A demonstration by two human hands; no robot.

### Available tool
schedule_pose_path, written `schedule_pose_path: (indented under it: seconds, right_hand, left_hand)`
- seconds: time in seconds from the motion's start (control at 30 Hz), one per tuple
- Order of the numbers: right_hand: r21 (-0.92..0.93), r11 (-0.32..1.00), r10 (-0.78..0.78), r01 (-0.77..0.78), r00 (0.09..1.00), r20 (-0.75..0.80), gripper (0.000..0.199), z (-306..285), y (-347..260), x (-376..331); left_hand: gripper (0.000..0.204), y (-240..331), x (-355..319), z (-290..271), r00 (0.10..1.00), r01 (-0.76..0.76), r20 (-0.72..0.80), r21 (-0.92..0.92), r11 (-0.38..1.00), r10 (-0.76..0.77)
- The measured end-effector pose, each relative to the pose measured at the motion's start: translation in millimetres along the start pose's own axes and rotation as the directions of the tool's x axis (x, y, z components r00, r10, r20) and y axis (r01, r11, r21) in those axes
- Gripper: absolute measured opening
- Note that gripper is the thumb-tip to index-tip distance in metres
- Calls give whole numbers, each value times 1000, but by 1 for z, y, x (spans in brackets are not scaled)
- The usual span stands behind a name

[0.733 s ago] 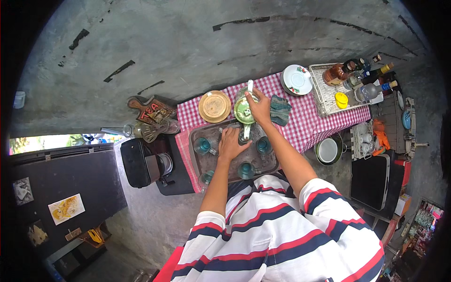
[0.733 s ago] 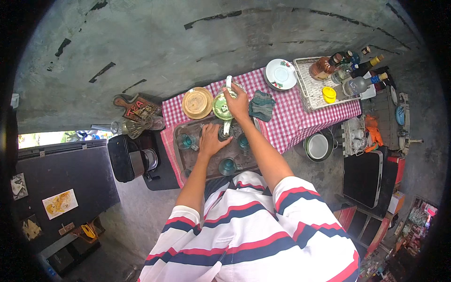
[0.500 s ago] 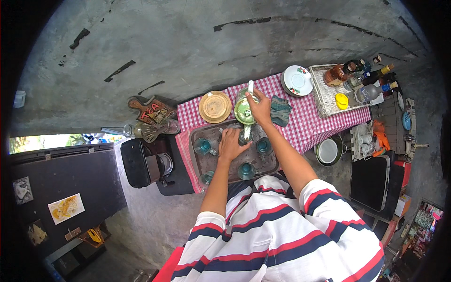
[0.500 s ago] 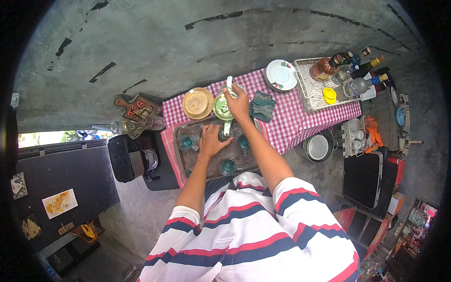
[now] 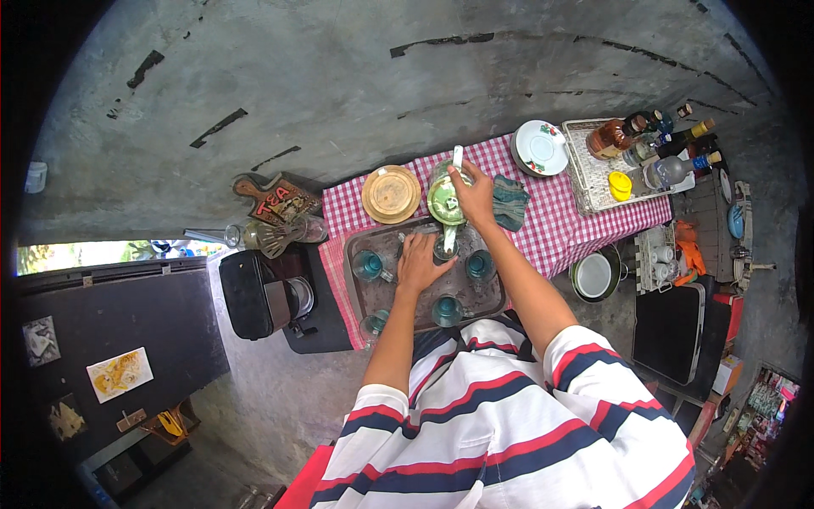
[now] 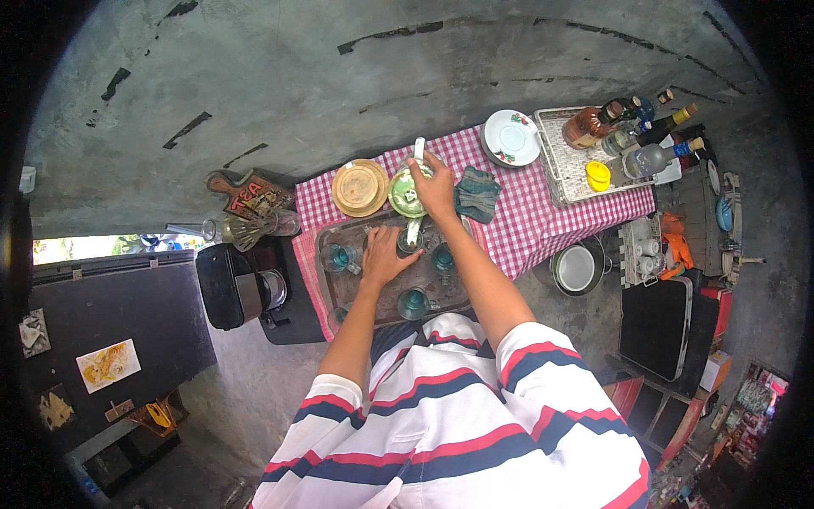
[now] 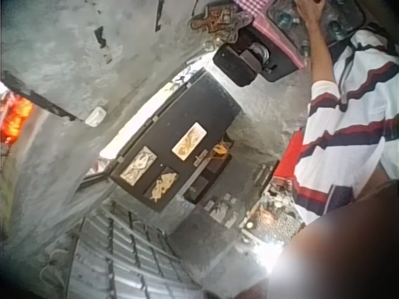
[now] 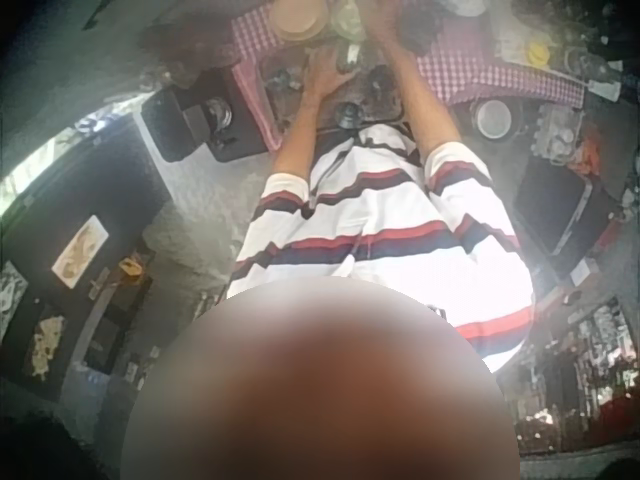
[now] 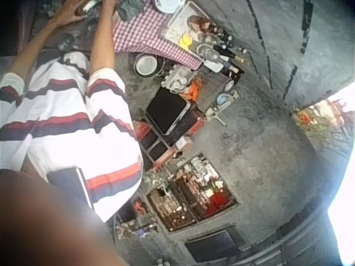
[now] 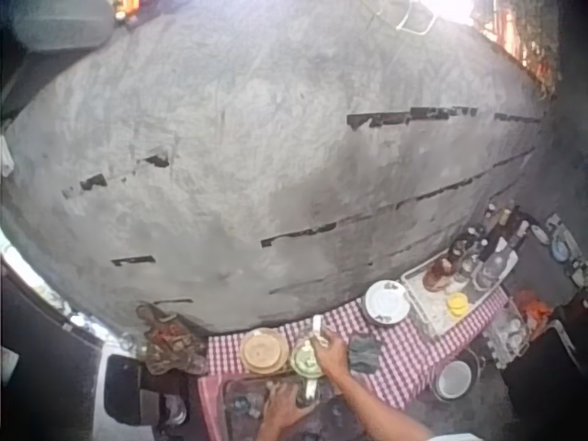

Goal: Pouring tea from a green teapot into multiple small glasses on a tray.

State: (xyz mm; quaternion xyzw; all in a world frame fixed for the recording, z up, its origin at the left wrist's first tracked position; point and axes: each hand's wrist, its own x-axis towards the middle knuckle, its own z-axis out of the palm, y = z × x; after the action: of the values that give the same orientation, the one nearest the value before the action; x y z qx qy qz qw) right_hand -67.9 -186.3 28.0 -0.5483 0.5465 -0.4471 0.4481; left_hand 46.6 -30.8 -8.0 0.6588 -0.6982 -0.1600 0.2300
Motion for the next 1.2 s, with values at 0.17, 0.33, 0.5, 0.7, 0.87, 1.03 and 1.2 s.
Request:
schedule_pose_path:
  seconds: [0.17, 0.33, 0.5, 0.7, 0.87, 1.03, 1.2]
  right_hand:
    - [-16, 999, -37, 36, 999, -24, 42, 0, 12, 5]
    - [25, 1000, -12, 12, 1000, -2, 43, 1, 7, 8]
    - [-22, 1000, 9, -10, 1000, -14, 44, 0, 6, 18]
    - [-39, 997, 73, -72, 997, 6, 46, -2, 14, 39]
    - [-1, 987, 158, -158, 987, 34, 48, 0, 18, 52]
    - [-15, 986, 169, -169, 984, 52, 51, 0, 33, 68]
    - [0, 971, 240, -241, 968, 77, 52, -3, 30, 77]
  left_hand:
    - [60, 2, 3, 0, 1000, 2, -3, 5, 1000, -2]
    - [62, -2, 0, 1, 1000, -4, -17, 16, 1000, 4]
    - [62, -1, -1, 1, 1000, 17, 2, -4, 1000, -17]
    - [62, -1, 1, 2, 999, 40, 18, -15, 999, -40]
    - [62, -4, 0, 3, 1000, 13, 0, -5, 1000, -13]
    - [63, -2, 1, 3, 1000, 17, -14, -3, 1000, -17]
    - [59, -2, 0, 3, 998, 46, 40, 2, 999, -46]
